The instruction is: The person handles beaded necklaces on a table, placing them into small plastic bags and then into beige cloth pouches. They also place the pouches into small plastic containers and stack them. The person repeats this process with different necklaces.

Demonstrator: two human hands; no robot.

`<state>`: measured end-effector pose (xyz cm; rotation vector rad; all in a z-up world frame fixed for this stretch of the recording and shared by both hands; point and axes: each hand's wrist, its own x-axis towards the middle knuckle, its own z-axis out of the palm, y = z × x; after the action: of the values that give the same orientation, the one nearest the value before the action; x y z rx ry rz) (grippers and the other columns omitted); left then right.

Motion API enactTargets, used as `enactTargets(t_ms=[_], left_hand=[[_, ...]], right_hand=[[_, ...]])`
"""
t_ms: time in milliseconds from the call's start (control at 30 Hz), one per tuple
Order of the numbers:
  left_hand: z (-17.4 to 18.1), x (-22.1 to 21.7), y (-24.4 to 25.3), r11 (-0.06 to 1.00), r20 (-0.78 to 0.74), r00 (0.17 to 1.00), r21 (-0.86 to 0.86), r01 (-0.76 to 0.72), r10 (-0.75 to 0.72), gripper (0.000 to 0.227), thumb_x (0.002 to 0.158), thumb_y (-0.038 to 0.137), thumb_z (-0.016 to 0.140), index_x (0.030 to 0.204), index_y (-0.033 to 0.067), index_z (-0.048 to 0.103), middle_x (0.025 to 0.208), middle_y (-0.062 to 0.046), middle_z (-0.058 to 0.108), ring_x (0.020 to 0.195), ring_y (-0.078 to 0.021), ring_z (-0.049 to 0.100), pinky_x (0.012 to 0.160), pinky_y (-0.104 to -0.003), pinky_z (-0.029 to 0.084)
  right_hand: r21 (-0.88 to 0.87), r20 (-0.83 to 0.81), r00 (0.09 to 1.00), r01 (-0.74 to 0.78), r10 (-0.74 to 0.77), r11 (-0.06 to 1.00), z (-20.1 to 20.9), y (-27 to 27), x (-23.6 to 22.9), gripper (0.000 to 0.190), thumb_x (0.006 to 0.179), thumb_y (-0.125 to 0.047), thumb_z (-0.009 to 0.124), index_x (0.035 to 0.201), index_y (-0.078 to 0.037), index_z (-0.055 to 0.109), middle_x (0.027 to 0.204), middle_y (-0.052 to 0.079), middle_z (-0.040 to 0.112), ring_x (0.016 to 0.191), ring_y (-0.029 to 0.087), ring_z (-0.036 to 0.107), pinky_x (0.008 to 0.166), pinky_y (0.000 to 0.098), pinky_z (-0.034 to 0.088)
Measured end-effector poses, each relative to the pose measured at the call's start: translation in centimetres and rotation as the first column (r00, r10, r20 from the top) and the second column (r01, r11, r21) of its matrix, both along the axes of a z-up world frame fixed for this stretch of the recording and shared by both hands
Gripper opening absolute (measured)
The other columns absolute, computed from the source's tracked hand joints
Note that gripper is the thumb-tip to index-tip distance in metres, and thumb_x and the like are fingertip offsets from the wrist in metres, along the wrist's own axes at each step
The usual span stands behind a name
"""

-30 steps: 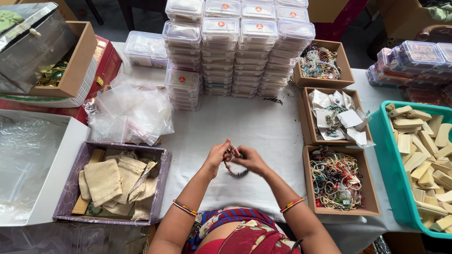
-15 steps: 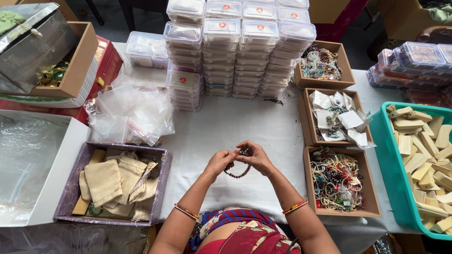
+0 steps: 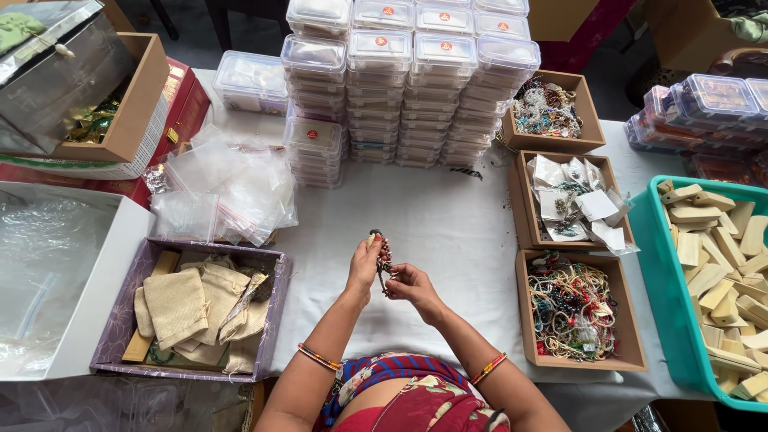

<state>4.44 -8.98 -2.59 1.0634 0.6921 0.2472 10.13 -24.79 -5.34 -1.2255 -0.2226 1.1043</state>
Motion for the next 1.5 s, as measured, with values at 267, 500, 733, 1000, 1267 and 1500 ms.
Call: enactTargets(t_ms=[267,500,733,1000,1267,1500], left_hand=[[1.2,-0.7,-0.5,0.990,-0.101,0.992,0.111,0.086,-0.075,0.050,0.100,0.055,0.056,0.100,0.0054,0.061,0.080,-0.001,0.064,0.071,-0.0120,0.057,0.066,-0.031,0.049],[0.0,-0.7,-0.8,0.948,-0.195,0.939,-0.204,0.245,-0.285,0.043,0.102,0.049,0.048,0.099,0.0101,0.066,0.081,-0.005,0.065,0.067,-0.0152,0.059,0.059,-0.031,0.047],[-0.3,-0.3,-1.8,0.875,-0.015,0.971,-0.438,0.207,-0.238,0.034,0.098,0.035,0.039,0.093,0.0109,0.062,0.082,-0.008,0.068,0.068,-0.0205,0.065,0.058,-0.035,0.050],[-1.7,0.2,-5.7,0.942,-0.325,0.946,0.321,0.095,0.015,0.044,0.104,0.049,0.042,0.098,0.0110,0.064,0.089,-0.007,0.069,0.084,-0.0235,0.066,0.076,-0.041,0.051],[2.8,-3.7,-5.9,0.339,-0.361,0.932,0.877,0.341,-0.005,0.038,0.097,0.042,0.061,0.104,0.0049,0.067,0.106,-0.017,0.065,0.102,-0.0366,0.059,0.088,-0.051,0.048],[-4.4,-3.5,-5.5,0.076,-0.525,0.844,0.842,0.534,-0.114,0.036,0.087,0.011,0.062,0.120,-0.0032,0.065,0.111,-0.025,0.068,0.106,-0.0361,0.068,0.087,-0.041,0.060]], right_hand=[[-0.406,0.876,0.285,-0.001,0.389,0.914,7.7,0.6,0.7,0.020,0.083,-0.010,0.080,0.102,-0.007,0.076,0.099,0.009,0.071,0.087,0.025,0.071,0.078,0.0385,0.059],[-0.303,0.852,0.368,-0.233,0.373,0.924,11.8,1.0,3.1,0.021,0.080,-0.007,0.083,0.101,-0.013,0.078,0.098,0.003,0.071,0.090,0.019,0.072,0.081,0.0336,0.063],[-0.034,0.924,0.378,-0.059,0.054,0.998,9.4,1.6,1.9,0.020,0.083,-0.013,0.083,0.102,-0.010,0.079,0.112,0.008,0.064,0.107,0.020,0.064,0.090,0.0335,0.053],[0.127,-0.106,0.859,0.511,-0.501,0.850,-0.3,3.9,-0.6,0.039,0.104,-0.030,0.052,0.132,-0.005,0.064,0.125,0.011,0.070,0.114,0.022,0.065,0.099,0.0364,0.052],[-0.080,-0.599,0.703,0.424,-0.384,0.902,-0.1,2.6,-1.0,0.048,0.103,-0.044,0.042,0.123,-0.007,0.063,0.116,0.015,0.069,0.112,0.032,0.065,0.099,0.0495,0.053],[-0.061,-0.663,0.666,0.408,-0.343,0.911,-4.5,2.7,-1.1,0.046,0.105,-0.040,0.040,0.121,-0.003,0.063,0.118,0.018,0.071,0.112,0.033,0.065,0.103,0.0477,0.051]])
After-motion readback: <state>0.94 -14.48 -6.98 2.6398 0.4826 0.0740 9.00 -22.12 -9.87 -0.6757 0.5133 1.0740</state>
